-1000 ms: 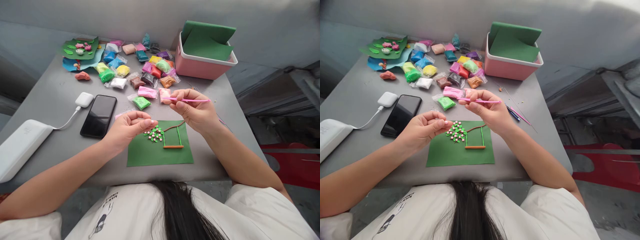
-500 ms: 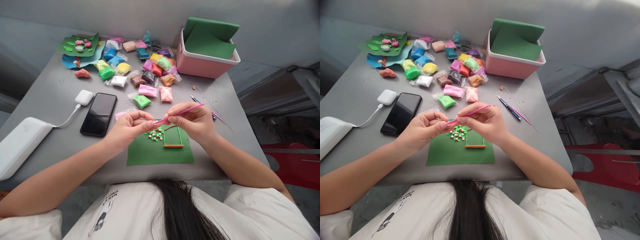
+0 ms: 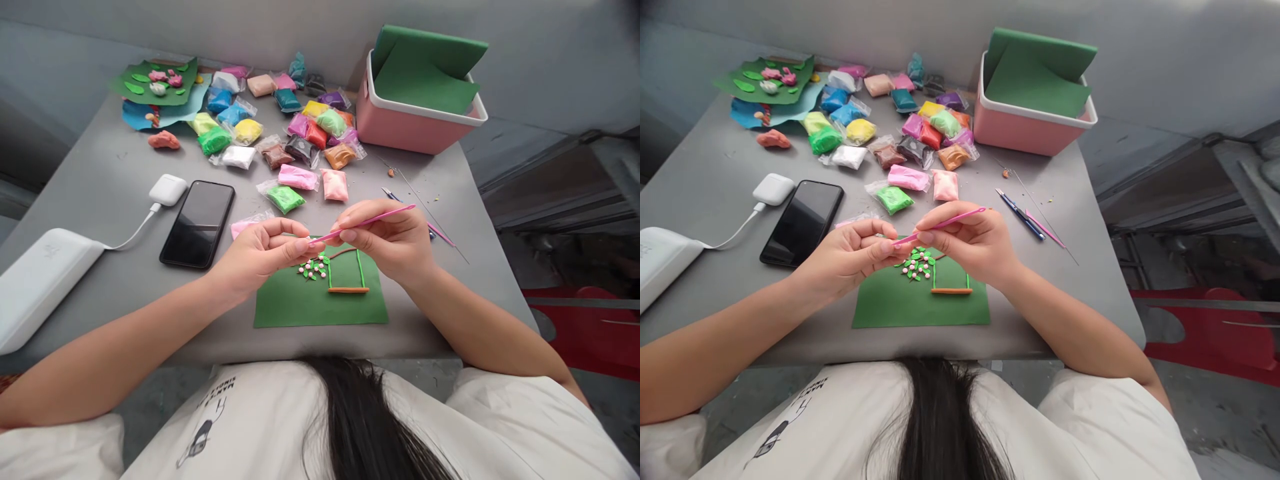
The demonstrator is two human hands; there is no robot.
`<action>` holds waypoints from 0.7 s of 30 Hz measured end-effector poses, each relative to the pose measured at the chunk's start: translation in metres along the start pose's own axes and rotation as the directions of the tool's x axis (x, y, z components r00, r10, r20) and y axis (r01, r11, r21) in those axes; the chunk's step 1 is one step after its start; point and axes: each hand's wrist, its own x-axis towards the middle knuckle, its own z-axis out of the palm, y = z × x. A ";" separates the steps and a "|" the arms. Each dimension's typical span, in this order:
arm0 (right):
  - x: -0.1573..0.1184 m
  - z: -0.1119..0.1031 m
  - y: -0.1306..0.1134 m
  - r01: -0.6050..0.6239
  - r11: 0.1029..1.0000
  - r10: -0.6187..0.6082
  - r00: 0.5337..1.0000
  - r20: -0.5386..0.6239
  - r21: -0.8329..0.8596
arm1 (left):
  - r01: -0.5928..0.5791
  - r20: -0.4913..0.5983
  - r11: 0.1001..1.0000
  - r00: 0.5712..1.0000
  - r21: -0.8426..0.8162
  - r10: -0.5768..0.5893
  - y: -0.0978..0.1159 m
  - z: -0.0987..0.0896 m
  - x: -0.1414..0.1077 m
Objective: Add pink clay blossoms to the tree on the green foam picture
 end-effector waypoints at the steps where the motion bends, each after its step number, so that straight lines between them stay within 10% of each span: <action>1: 0.000 0.000 0.000 0.003 1.000 -0.003 1.000 0.002 -0.003 | 0.002 -0.001 1.000 1.000 -0.001 -0.002 0.000 0.001 0.000; 21: -0.002 -0.001 0.003 0.025 0.997 -0.024 1.000 0.016 -0.071 | 0.008 -0.068 1.000 0.998 -0.008 -0.009 0.001 0.003 0.000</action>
